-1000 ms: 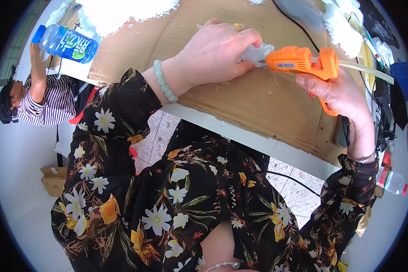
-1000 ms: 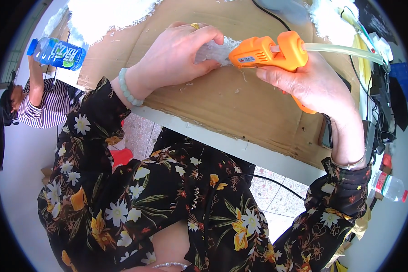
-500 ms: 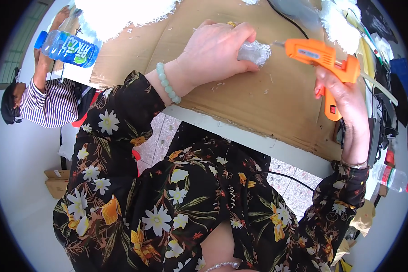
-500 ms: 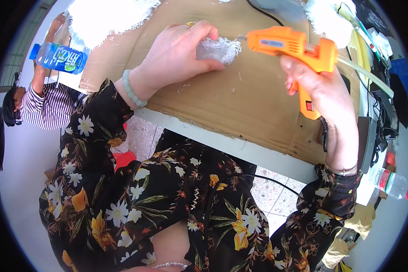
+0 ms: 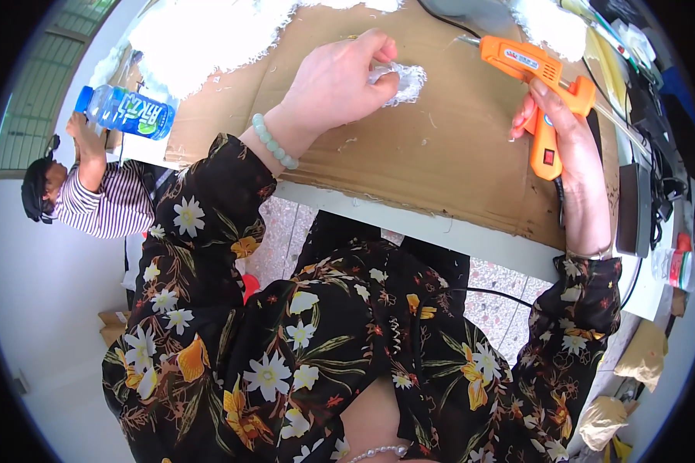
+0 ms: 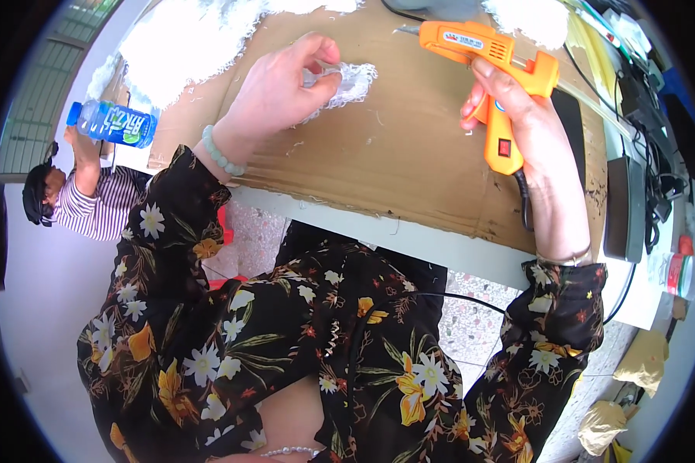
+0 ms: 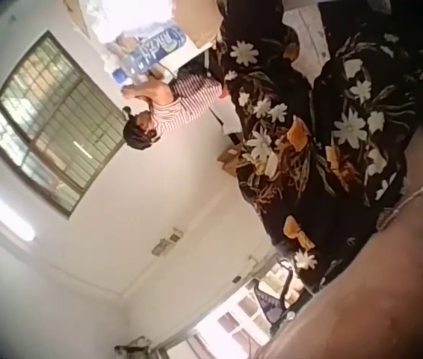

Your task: Using a hot glue gun to attach fluffy white material to a base plate to assemble a toy or craft item.

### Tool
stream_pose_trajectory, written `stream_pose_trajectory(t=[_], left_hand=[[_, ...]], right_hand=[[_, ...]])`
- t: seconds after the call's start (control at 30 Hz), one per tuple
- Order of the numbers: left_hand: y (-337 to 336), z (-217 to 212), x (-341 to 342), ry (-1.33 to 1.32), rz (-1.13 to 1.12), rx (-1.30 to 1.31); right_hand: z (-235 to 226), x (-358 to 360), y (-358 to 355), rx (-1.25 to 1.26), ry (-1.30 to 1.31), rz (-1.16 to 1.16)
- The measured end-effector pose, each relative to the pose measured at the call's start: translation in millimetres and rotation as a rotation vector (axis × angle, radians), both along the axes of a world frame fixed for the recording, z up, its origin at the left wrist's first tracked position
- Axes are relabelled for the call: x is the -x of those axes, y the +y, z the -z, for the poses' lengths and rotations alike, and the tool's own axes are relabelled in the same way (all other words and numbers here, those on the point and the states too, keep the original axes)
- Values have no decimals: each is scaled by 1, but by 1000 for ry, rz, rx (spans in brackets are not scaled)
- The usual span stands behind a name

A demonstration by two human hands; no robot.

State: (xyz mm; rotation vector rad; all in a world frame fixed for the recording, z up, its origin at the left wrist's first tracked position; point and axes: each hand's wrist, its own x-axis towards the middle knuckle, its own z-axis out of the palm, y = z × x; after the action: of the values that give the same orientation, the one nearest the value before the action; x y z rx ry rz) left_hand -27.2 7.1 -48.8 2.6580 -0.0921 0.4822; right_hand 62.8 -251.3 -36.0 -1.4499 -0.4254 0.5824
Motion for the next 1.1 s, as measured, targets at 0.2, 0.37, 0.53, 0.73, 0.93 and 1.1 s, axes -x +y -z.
stream_pose_trajectory(t=[0.2,0.37,0.53,0.73,0.93,1.1], left_hand=[[1,4,-7,-80,-11,-189],[39,5,-17,113,-65,239],[40,-5,9,-155,-69,123],[14,7,46,-371,240,-367],[12,4,43,-318,217,-461],[33,-21,35,-322,33,-49]], right_hand=[[2,0,10,-31,11,5],[8,1,19,-27,4,29],[16,-2,13,-35,17,40],[15,-4,10,-56,-5,26],[9,-3,9,-25,21,30],[8,-4,9,-51,24,12]])
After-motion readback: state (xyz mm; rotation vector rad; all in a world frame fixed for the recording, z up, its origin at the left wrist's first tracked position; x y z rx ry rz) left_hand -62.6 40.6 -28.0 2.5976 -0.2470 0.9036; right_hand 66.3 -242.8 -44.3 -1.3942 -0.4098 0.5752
